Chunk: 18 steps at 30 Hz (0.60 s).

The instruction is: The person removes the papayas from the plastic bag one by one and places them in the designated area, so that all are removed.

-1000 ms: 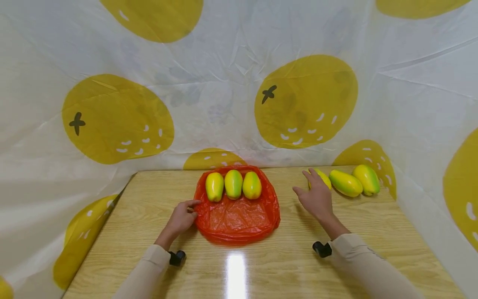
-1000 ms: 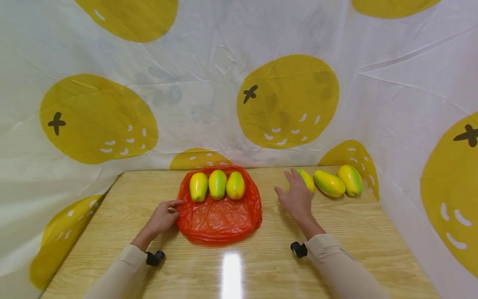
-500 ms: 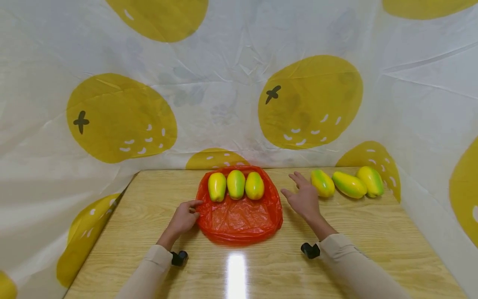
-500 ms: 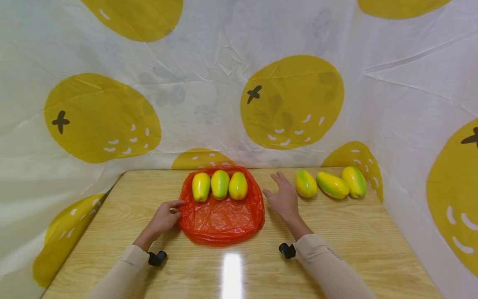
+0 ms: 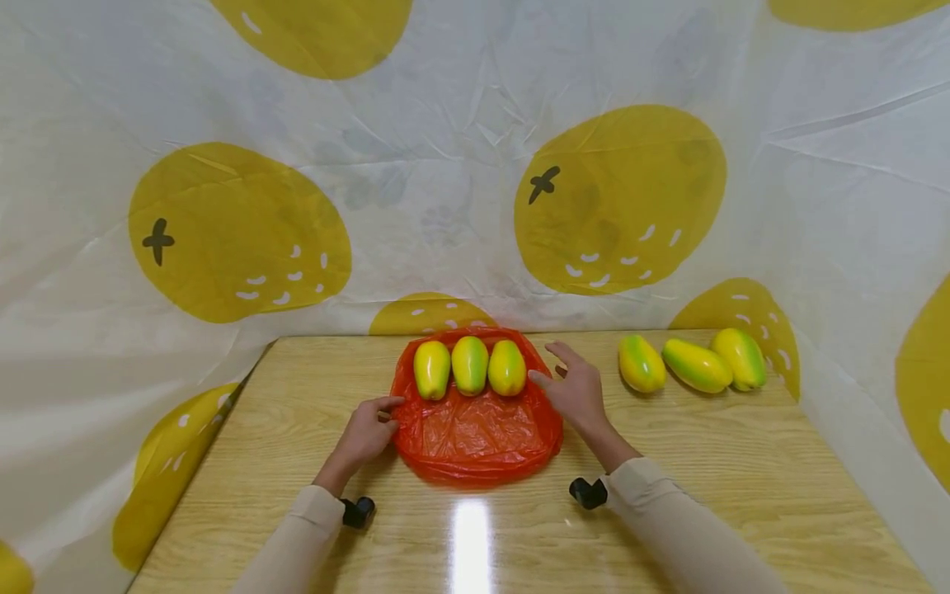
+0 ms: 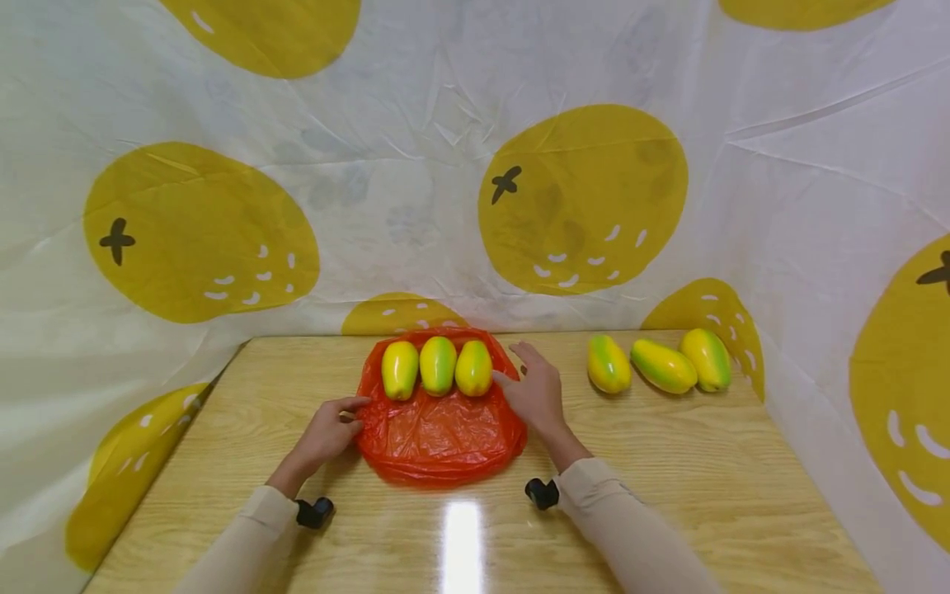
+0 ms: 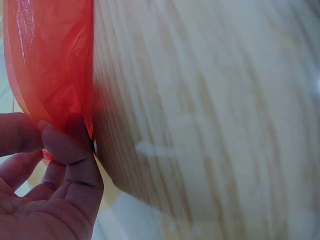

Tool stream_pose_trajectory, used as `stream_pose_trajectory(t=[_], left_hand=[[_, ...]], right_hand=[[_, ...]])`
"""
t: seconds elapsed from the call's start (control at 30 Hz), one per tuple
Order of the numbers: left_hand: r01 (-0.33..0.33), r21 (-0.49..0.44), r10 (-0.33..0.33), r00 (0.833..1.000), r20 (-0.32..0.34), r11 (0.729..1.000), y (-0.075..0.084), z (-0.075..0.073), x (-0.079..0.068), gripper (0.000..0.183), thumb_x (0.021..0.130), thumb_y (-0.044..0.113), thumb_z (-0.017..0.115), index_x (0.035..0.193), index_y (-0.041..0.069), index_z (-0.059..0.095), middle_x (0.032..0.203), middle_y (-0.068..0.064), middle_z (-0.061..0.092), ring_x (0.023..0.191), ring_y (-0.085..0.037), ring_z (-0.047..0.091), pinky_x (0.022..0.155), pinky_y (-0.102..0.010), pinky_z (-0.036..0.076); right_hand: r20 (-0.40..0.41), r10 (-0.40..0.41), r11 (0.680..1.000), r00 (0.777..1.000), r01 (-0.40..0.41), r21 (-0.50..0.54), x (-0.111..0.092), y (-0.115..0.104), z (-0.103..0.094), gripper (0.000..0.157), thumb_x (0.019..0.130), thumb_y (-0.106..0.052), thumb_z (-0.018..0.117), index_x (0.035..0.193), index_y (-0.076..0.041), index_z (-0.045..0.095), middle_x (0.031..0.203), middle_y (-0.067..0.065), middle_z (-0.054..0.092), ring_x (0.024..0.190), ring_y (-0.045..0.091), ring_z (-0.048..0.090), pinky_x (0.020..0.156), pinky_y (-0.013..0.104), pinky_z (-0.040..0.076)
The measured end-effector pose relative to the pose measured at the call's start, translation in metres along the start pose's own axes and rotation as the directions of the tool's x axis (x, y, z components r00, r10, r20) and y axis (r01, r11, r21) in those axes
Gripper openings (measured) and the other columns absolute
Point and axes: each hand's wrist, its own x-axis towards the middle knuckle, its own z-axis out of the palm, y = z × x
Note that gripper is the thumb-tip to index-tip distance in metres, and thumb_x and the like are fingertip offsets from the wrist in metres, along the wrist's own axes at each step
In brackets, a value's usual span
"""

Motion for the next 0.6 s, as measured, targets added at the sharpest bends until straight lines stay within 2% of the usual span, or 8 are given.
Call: stream_pose_trajectory(t=[0.27,0.43,0.6], left_hand=[[0.001,-0.008,-0.001,1.0,-0.005,1.0,-0.002,0.0,0.0,0.048,0.093,-0.005,0.054,0.14,-0.001,0.062,0.118,-0.021,0.066,0.089,-0.023,0.061,0.069,-0.028,0.051],[0.001,-0.013,-0.001,1.0,-0.009,1.0,0.001,-0.001,-0.001,0.047,0.094,-0.005,0.054,0.139,-0.001,0.063,0.118,-0.021,0.067,0.09,-0.023,0.062,0.07,-0.029,0.052],[-0.004,-0.013,0.004,1.0,-0.01,1.0,0.004,-0.001,0.0,0.045,0.094,-0.005,0.054,0.139,-0.001,0.063,0.121,-0.02,0.066,0.094,-0.025,0.063,0.072,-0.029,0.054]], right_hand=[[-0.006,0.009,1.0,1.0,-0.009,0.02,0.0,-0.011,0.021,0.056,0.092,-0.023,0.078,0.143,-0.007,0.062,0.149,0.014,0.061,0.142,0.037,0.054,0.115,0.054,0.046],[-0.001,0.024,1.0,1.0,-0.024,0.017,0.003,-0.016,0.034,0.058,0.09,-0.025,0.08,0.142,-0.005,0.063,0.147,0.017,0.062,0.142,0.038,0.053,0.119,0.054,0.041],[-0.013,0.044,0.999,0.999,-0.044,0.03,0.007,-0.016,0.045,0.06,0.09,-0.025,0.08,0.143,-0.004,0.062,0.147,0.018,0.061,0.139,0.037,0.056,0.116,0.052,0.045]])
